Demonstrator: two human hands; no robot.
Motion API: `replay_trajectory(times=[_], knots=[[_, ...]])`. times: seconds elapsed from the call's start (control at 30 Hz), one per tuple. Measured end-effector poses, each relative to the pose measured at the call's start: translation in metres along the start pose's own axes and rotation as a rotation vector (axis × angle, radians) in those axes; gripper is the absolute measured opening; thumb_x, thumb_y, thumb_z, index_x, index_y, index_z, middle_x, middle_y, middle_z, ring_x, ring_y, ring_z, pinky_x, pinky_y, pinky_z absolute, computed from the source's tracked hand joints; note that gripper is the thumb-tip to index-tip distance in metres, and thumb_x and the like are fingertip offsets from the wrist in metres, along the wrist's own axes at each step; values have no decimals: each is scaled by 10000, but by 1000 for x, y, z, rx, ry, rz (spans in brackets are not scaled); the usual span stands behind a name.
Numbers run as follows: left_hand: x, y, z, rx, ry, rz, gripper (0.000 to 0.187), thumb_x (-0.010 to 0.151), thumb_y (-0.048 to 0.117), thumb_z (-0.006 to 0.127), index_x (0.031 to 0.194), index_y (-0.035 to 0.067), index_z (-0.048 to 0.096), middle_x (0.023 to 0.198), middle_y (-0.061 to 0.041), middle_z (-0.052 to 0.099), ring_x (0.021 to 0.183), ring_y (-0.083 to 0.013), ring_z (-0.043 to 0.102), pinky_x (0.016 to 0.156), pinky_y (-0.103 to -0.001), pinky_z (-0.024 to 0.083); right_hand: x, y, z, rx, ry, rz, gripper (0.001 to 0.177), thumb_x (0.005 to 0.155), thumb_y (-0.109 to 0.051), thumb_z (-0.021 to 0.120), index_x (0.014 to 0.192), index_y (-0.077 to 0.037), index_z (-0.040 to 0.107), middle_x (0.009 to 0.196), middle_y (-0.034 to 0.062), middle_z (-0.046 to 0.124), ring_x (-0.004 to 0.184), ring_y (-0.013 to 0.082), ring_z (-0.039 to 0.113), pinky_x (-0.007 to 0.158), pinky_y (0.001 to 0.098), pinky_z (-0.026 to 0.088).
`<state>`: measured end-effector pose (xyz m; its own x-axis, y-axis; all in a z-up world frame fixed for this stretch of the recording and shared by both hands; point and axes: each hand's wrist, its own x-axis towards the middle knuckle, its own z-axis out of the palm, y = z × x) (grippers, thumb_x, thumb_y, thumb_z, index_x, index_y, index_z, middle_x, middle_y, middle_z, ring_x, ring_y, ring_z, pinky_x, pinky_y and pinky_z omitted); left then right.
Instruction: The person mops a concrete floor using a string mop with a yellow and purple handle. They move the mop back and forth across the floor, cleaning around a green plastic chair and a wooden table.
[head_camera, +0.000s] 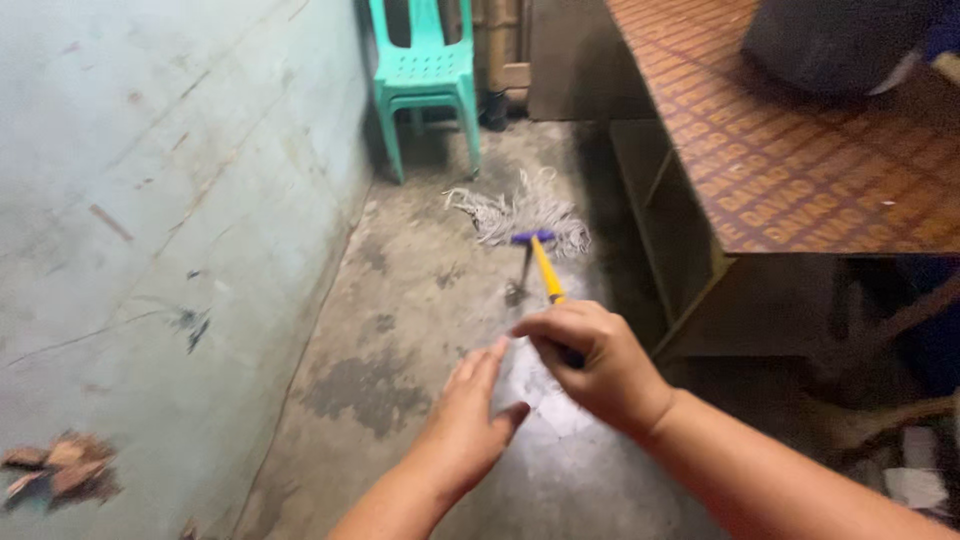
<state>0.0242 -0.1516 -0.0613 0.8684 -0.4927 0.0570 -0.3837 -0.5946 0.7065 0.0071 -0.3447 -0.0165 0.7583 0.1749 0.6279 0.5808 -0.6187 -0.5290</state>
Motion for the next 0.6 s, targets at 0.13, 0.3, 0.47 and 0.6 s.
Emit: replay_trajectory(times=[0.13, 0.3, 0.47, 0.6], knots=[[31, 20, 15, -34, 126, 185, 665, 913, 221, 656, 1495, 16, 407, 1536, -202, 456, 1457, -377, 404, 1208, -442, 299, 10, -58, -38, 76, 51, -103, 252, 843, -8, 730, 1082, -92, 735, 890, 67, 733, 824, 250, 703, 746, 351, 550], [49, 43, 25, 46, 215, 503, 765, 883, 230, 660, 1518, -60, 347, 1563, -245, 386, 1425, -439, 351, 1163, -482, 260, 21, -86, -69, 92, 12, -262, 269, 855, 14, 733, 1106, -65, 677, 909, 90, 720, 842, 257, 727, 774, 361, 574], [66, 47, 11, -173, 67, 289, 682, 855, 163, 630, 1508, 83, 452, 1524, -133, 506, 1455, -335, 461, 1215, -393, 356, 29, -43, -56, 41, 59, -217, 306, 850, 1, 723, 1143, -80, 693, 877, 71, 685, 805, 250, 684, 758, 356, 551], [83, 40, 0, -131, 39, 184, 807, 815, 225, 722, 1526, 98, 360, 1569, -134, 422, 1484, -346, 364, 1191, -416, 305, 31, 23, -36, -84, 41, -6, 243, 858, -18, 726, 1091, -88, 715, 860, 65, 712, 821, 245, 687, 777, 360, 525]])
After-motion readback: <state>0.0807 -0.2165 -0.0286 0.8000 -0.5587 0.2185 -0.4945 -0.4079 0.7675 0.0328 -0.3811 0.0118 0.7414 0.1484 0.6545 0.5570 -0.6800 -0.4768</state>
